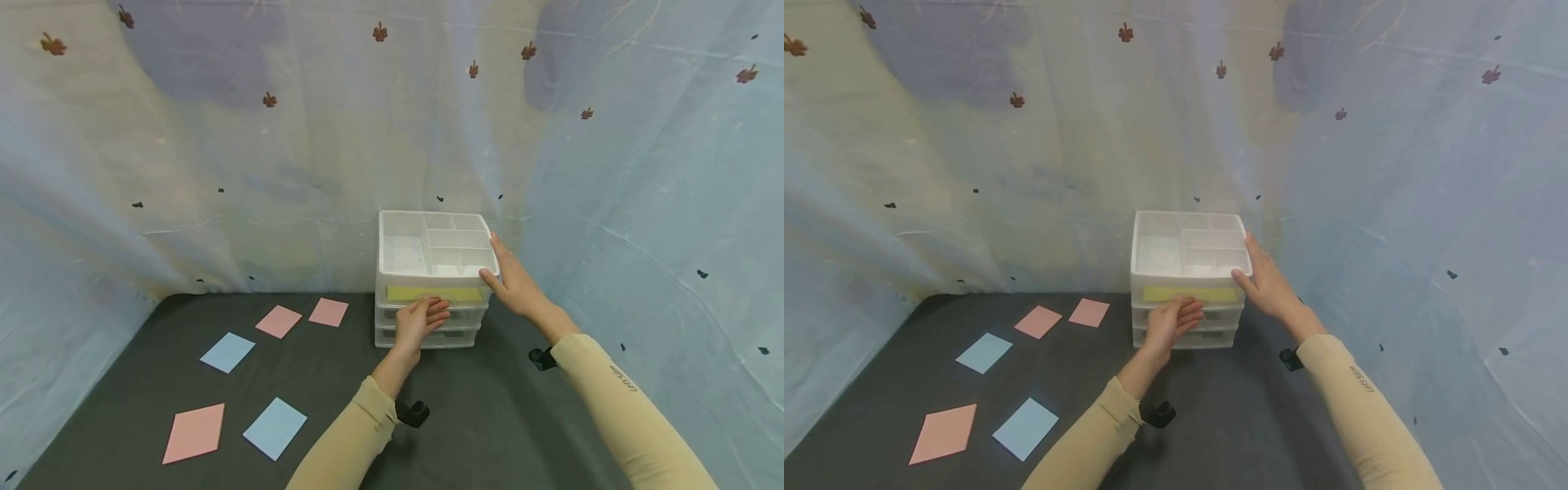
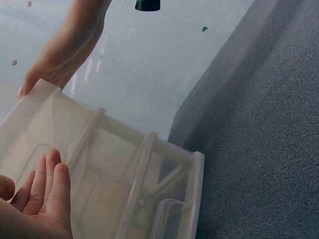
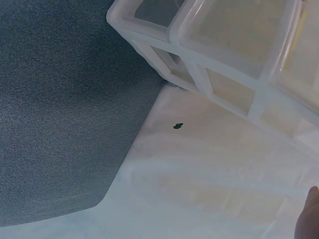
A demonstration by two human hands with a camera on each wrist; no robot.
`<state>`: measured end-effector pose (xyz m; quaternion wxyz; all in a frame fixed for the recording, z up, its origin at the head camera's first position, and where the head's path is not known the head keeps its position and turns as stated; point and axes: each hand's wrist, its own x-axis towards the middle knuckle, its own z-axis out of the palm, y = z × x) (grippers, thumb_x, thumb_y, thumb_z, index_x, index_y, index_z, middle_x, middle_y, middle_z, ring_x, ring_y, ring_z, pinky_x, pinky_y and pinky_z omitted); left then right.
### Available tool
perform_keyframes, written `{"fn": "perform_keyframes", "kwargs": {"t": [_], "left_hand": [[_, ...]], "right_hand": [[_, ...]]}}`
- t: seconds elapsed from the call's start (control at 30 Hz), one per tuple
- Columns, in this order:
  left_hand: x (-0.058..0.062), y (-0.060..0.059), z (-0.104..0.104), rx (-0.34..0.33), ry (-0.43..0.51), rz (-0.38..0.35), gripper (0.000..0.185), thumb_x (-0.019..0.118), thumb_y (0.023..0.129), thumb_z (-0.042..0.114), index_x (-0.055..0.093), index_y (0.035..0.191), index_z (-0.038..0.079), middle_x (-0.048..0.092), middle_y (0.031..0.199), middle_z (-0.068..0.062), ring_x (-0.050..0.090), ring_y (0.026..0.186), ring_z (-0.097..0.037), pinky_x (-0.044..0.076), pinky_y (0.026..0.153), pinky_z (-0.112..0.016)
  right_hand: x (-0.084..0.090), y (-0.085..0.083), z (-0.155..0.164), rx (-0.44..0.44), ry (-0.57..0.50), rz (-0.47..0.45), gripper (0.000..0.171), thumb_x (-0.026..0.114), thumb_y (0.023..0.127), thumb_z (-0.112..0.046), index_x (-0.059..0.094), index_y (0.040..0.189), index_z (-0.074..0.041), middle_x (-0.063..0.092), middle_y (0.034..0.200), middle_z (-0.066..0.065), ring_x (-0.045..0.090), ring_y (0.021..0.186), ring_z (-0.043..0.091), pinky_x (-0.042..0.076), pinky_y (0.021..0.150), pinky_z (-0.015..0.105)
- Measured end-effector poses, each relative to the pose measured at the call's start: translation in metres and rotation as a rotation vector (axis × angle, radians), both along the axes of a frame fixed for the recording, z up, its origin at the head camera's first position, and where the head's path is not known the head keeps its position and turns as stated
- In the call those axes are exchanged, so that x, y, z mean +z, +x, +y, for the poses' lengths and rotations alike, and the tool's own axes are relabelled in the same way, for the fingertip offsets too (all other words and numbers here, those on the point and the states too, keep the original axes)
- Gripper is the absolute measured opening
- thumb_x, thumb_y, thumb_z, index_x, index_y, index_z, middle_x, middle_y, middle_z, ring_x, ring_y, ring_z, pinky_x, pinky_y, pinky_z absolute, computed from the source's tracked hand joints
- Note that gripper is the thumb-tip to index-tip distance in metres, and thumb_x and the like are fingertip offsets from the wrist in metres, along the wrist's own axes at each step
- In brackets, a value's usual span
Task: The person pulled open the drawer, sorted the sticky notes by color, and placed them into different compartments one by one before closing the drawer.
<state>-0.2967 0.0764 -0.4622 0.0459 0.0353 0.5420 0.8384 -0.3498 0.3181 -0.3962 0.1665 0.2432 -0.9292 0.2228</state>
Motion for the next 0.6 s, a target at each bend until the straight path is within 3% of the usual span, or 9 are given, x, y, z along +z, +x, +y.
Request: {"fn": "perform_keyframes", "kwargs": {"t": [0.3,0.6], "left_hand": [[-0.001,0.001,-0.003,-0.001,-0.020,0.015,0.042,0.050,0.112,0.026,0.065,0.131,-0.008,0.072,0.122,-0.022,0.074,0.107,-0.034,0.057,0.097,-0.045],[-0.012,0.014,-0.003,-0.033,-0.066,0.042,0.042,0.061,0.107,0.030,0.064,0.135,-0.002,0.074,0.123,-0.015,0.073,0.108,-0.029,0.060,0.091,-0.036]], "right_hand": [[-0.002,0.000,-0.002,0.010,-0.024,0.014,0.078,0.048,0.111,-0.038,0.004,0.167,-0.005,0.005,0.174,0.017,0.013,0.157,0.045,0.016,0.122,0.066],[-0.004,0.000,-0.001,0.008,-0.043,-0.004,0.079,0.047,0.111,-0.039,0.002,0.167,-0.006,0.003,0.174,0.017,0.012,0.157,0.046,0.016,0.122,0.066]]}}
